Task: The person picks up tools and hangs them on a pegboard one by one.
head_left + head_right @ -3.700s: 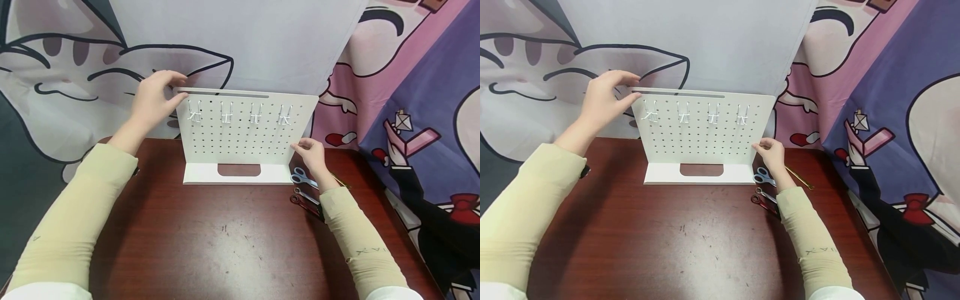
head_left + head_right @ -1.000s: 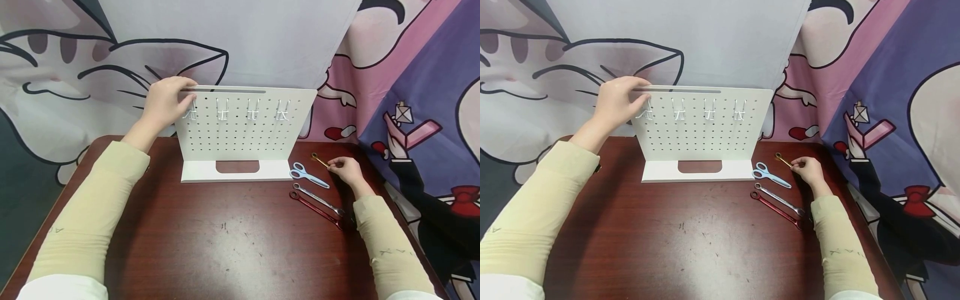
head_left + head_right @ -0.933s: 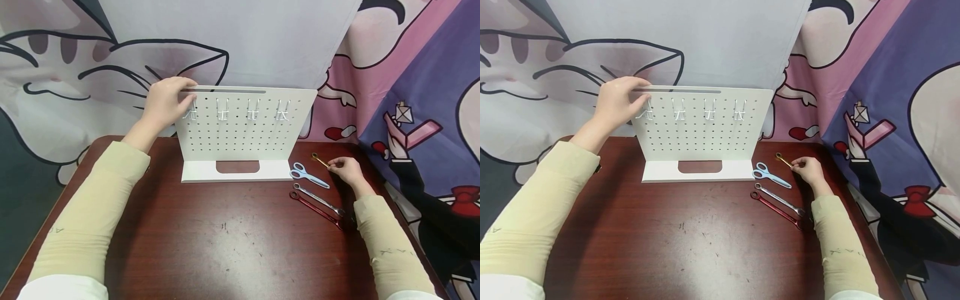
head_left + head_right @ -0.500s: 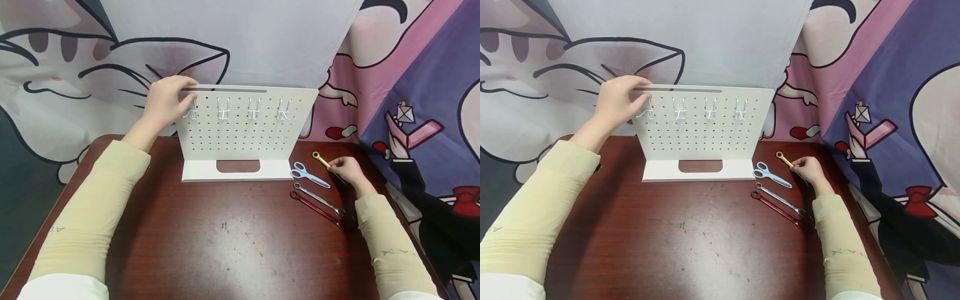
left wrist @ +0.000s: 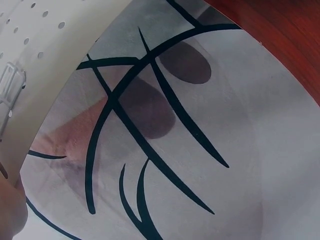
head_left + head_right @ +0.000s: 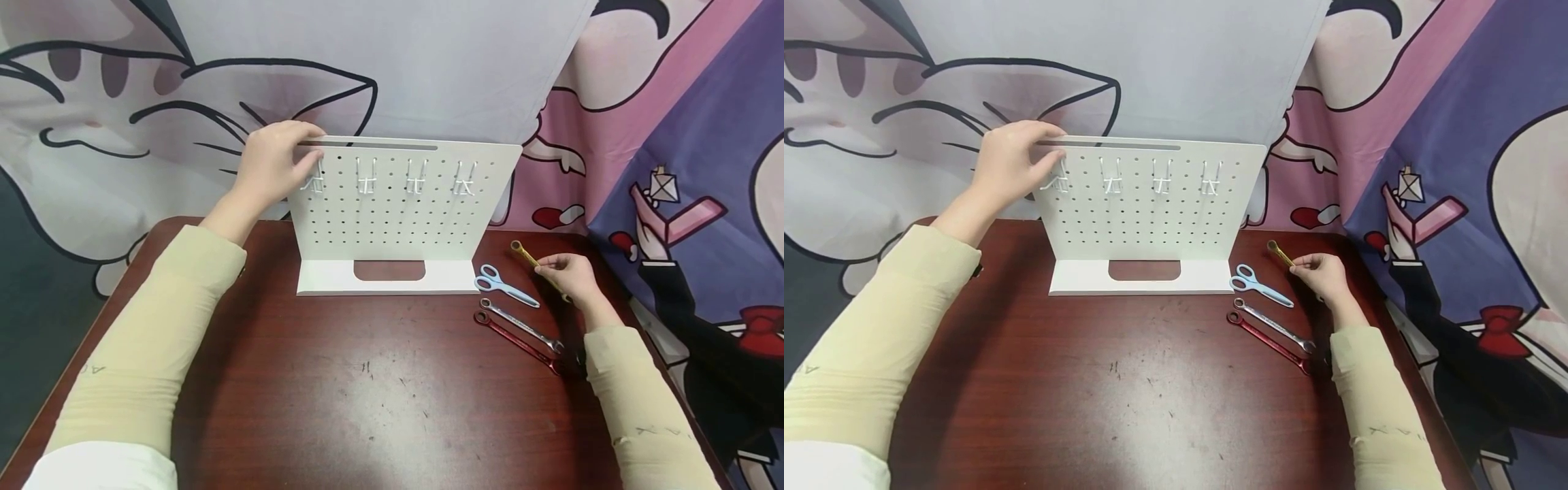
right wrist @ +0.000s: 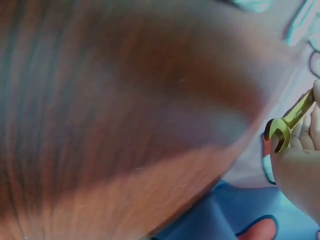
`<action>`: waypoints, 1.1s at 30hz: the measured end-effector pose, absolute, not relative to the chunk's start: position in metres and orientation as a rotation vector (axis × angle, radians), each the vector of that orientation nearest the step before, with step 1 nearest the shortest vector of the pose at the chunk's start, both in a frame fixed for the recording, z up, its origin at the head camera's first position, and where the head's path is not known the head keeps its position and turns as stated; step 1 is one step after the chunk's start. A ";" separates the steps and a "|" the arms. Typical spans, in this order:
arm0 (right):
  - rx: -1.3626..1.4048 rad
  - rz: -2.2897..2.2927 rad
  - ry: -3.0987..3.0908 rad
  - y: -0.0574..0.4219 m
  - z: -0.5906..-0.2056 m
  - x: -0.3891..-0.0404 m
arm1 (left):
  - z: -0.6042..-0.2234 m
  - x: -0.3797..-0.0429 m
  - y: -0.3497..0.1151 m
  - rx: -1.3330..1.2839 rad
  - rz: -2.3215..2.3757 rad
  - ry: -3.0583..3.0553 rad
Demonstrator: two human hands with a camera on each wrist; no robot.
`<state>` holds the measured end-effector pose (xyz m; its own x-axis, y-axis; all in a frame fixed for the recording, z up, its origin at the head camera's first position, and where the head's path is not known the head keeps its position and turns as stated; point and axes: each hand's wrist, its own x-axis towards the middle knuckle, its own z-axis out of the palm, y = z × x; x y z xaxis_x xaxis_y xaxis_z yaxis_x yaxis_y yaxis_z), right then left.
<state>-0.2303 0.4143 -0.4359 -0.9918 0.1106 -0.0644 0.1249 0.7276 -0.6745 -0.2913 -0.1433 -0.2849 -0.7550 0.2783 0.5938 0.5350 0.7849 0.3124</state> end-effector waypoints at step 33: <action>-0.164 -2.175 2.436 0.281 -0.364 -0.212 | -0.286 -0.291 -0.142 -0.601 -0.654 -2.432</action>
